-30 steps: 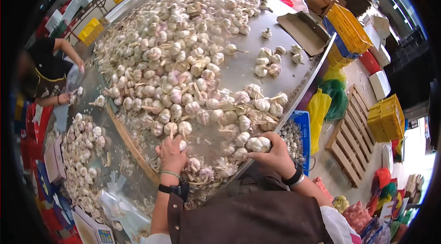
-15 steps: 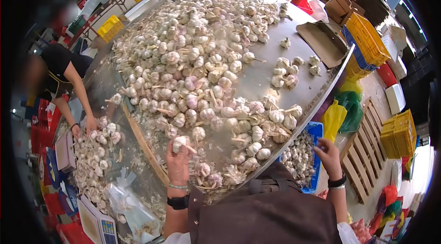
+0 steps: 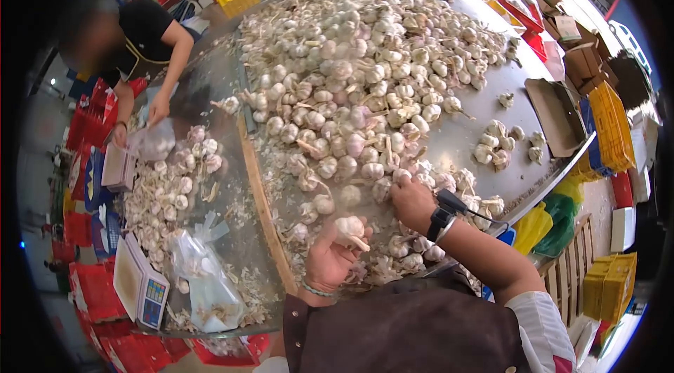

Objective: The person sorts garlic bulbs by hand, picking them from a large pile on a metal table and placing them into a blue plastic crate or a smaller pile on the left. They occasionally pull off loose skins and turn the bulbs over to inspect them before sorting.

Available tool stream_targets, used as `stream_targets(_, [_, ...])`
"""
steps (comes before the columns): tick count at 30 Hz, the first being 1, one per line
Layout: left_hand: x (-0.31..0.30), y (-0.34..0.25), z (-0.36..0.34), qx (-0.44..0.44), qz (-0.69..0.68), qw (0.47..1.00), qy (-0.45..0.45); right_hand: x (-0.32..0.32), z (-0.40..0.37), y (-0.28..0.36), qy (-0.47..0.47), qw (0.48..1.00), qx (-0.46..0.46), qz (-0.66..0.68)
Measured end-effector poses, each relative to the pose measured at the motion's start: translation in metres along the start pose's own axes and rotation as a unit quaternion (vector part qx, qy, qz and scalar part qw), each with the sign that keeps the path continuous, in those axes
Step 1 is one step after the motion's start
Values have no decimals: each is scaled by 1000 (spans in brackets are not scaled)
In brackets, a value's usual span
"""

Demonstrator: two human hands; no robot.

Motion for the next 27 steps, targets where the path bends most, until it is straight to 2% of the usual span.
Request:
stream_targets(2, [-7,0,3,-3,-21,999,-31,10,-1,-13,-9,999,-36,12])
stream_targets(4, [-24,10,14,-49,-76,996,-23,19,0,-32,2,1000,-19,-12])
stream_targets(6, [-33,22,25,-69,-83,993,-49,8,-1,-41,8,995,29,93])
stream_targets(8, [-48,43,41,-115,-4,993,5,-1,-2,-44,-11,994,22,109])
stream_targets(9, [-45,48,40,-142,47,988,-40,-13,-4,-41,4,984,78,158])
stream_targets(11, [-17,47,33,-155,47,986,-24,-35,-7,-23,52,946,164,275])
stream_targets(12, [-6,49,30,-168,55,984,-4,-35,-9,-19,56,946,166,274])
stream_targets(13, [-2,53,35,-159,26,986,42,-35,-11,-7,76,923,112,361])
stream_targets(14, [-4,55,38,-161,24,986,41,-38,-12,4,94,889,56,444])
stream_targets(16, [-2,56,38,-210,-60,972,86,-43,4,-1,87,891,44,444])
stream_targets(18, [-4,46,44,-202,-74,973,83,-47,22,-19,-63,973,-20,220])
stream_targets(19, [-4,34,54,-140,22,987,76,-43,27,-24,-52,988,-9,145])
stream_targets(20, [-3,22,65,-76,119,988,67,-36,29,-28,-53,988,-9,147])
stream_targets(21, [-2,16,75,-77,122,987,67,-23,31,-34,-16,993,14,118])
stream_targets(22, [-1,2,90,50,296,951,68,-14,32,-38,21,995,37,89])
stream_targets(23, [4,-11,103,176,455,870,68,-9,33,-37,42,996,45,68])
stream_targets(24, [14,-20,111,295,591,748,65,-6,35,-36,41,996,47,68])
stream_targets(25, [33,-26,115,295,591,748,67,-4,35,-34,36,997,36,66])
stream_targets(27, [75,-31,113,419,767,486,5,-11,35,-31,11,997,6,81])
Point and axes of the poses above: each hand's wrist, its own z-axis towards the middle knuckle, its own x-axis out of the palm, y = z × x, the point moved 6 cm from there along z, towards the middle knuckle, and after that the axes turned 10 degrees about -y, right-handed, at the moved point
